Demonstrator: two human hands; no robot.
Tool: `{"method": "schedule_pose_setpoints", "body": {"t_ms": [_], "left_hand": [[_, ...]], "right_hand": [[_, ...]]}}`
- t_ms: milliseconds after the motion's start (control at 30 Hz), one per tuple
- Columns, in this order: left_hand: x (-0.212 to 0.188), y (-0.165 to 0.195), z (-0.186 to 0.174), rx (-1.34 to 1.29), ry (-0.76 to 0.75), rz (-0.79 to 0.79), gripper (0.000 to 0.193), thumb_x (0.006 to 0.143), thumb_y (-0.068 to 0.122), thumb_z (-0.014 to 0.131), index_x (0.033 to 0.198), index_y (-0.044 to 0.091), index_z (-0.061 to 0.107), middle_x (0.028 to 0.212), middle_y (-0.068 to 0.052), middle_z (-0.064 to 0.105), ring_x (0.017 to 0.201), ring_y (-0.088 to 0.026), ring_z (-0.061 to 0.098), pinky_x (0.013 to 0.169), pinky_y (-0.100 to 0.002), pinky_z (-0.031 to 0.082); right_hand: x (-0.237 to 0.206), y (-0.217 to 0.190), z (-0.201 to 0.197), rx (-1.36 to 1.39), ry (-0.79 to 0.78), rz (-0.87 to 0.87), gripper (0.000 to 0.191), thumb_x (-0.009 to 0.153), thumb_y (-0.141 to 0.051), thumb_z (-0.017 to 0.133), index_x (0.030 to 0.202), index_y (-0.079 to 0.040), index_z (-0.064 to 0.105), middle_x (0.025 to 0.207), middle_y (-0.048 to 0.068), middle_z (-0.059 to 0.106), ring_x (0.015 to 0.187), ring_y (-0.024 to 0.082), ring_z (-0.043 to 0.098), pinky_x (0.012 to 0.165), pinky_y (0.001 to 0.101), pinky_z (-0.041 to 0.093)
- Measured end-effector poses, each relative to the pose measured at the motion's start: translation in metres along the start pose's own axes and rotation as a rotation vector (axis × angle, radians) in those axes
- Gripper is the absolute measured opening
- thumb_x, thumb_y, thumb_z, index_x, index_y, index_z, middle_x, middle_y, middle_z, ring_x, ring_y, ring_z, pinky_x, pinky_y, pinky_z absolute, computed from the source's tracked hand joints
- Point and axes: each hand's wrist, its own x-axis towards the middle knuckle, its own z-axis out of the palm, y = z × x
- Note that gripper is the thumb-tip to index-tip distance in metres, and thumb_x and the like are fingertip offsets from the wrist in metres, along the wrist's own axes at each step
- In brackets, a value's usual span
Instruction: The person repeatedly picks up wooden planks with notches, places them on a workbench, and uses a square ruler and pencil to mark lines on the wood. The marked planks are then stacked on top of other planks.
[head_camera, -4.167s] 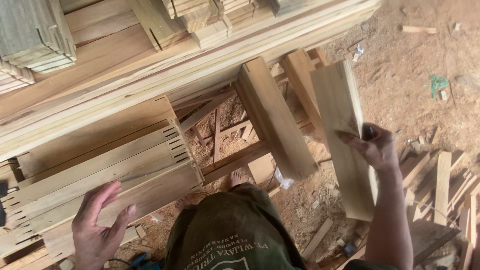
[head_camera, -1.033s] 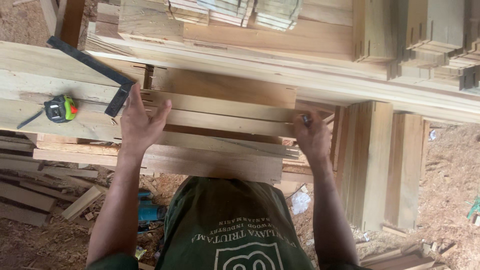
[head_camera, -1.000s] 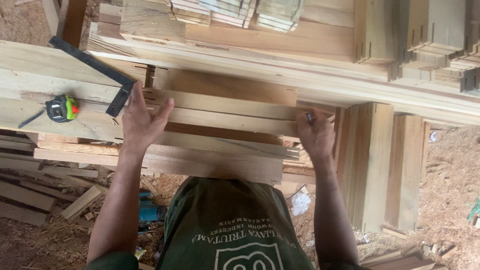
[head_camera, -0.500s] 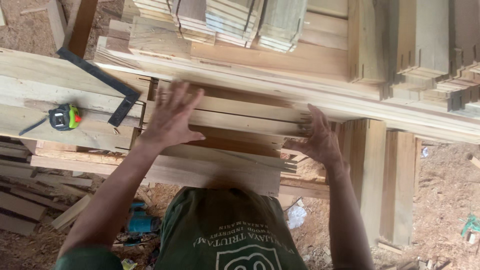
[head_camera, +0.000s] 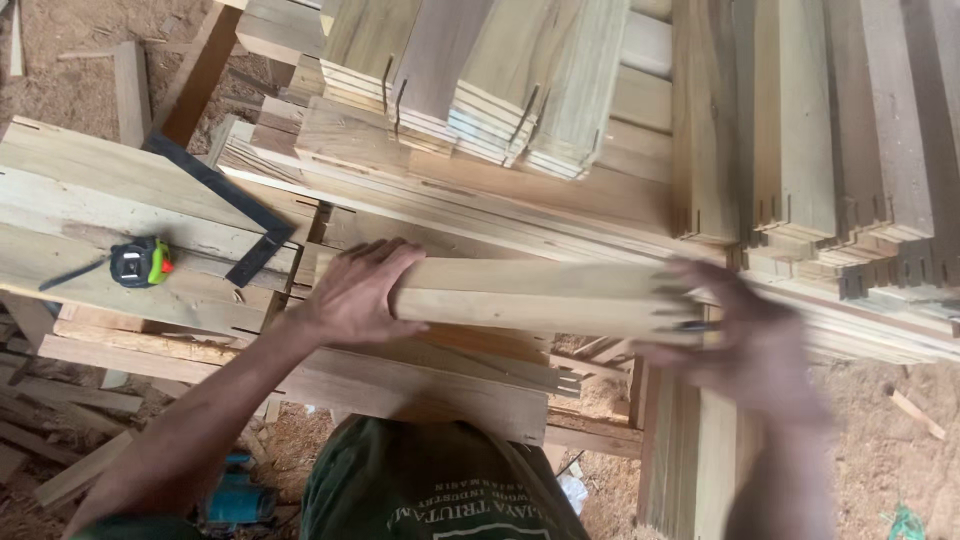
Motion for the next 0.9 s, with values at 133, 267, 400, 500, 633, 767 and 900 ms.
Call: {"method": "schedule_pose_setpoints", "body": {"t_ms": [133,267,400,500,633,767,900], "left_hand": [[-0.011,0.043,-0.036,-0.438,0.396,0.245,0.090,0.070,0.034,0.094,0.141,0.008,0.046,0.120,-0.016,0.070,0.103,-0.028,0.073,0.085,-0.040,0.066],[0.000,0.056,-0.109,-0.750,0.383,0.171,0.091,0.071,0.027,0.095,0.144,0.008,0.044,0.113,-0.015,0.069,0.107,-0.029,0.072,0.091,-0.045,0.066],[0.012,0.056,-0.175,-0.791,0.409,-0.082,0.083,0.076,0.032,0.083,0.144,0.006,0.044,0.124,-0.011,0.068,0.122,-0.027,0.067,0.101,-0.049,0.057],[0.047,0.041,-0.206,-0.907,0.349,-0.141,0.068,0.086,0.038,0.076,0.137,0.004,0.049,0.113,-0.010,0.072,0.108,-0.027,0.073,0.090,-0.041,0.064],[0.112,0.006,-0.213,-1.030,0.188,-0.272,0.055,0.093,0.043,0.065,0.129,0.002,0.057,0.098,-0.017,0.073,0.084,-0.028,0.078,0.062,-0.035,0.069],[0.159,-0.031,-0.193,-1.099,0.199,-0.283,0.049,0.095,0.040,0.065,0.128,0.004,0.058,0.105,-0.015,0.072,0.086,-0.023,0.080,0.067,-0.033,0.071],[0.213,-0.048,-0.176,-1.155,0.105,-0.446,0.049,0.089,0.040,0.065,0.126,0.006,0.062,0.109,-0.017,0.073,0.085,-0.026,0.078,0.061,-0.042,0.065]], "right_hand": [[0.062,-0.017,-0.076,-0.045,0.197,-0.131,0.050,0.091,-0.030,0.082,0.127,0.001,0.068,0.112,0.017,0.072,0.083,0.020,0.070,0.057,0.0245,0.052],[0.124,-0.016,-0.084,0.035,0.286,-0.134,0.040,0.103,-0.030,0.076,0.127,0.001,0.070,0.109,0.012,0.071,0.080,0.016,0.064,0.058,0.0260,0.046],[0.188,0.003,-0.040,0.242,0.277,0.005,0.032,0.114,-0.029,0.071,0.126,0.001,0.071,0.105,0.007,0.070,0.077,0.012,0.058,0.058,0.0275,0.041],[0.227,0.024,0.025,0.523,0.224,0.265,0.034,0.106,-0.029,0.073,0.123,0.000,0.071,0.109,0.005,0.071,0.085,0.009,0.065,0.062,0.0270,0.052],[0.255,0.050,0.085,0.549,0.120,0.614,0.040,0.101,-0.040,0.067,0.121,-0.006,0.073,0.105,0.004,0.075,0.082,0.015,0.070,0.077,0.0285,0.060],[0.273,0.060,0.109,0.675,0.134,0.576,0.043,0.096,-0.040,0.067,0.115,-0.001,0.074,0.110,0.008,0.074,0.096,0.016,0.070,0.079,0.0350,0.061],[0.285,0.059,0.108,0.651,0.113,0.599,0.051,0.095,-0.046,0.063,0.119,-0.002,0.072,0.113,0.008,0.075,0.104,0.018,0.070,0.087,0.0372,0.058]]}}
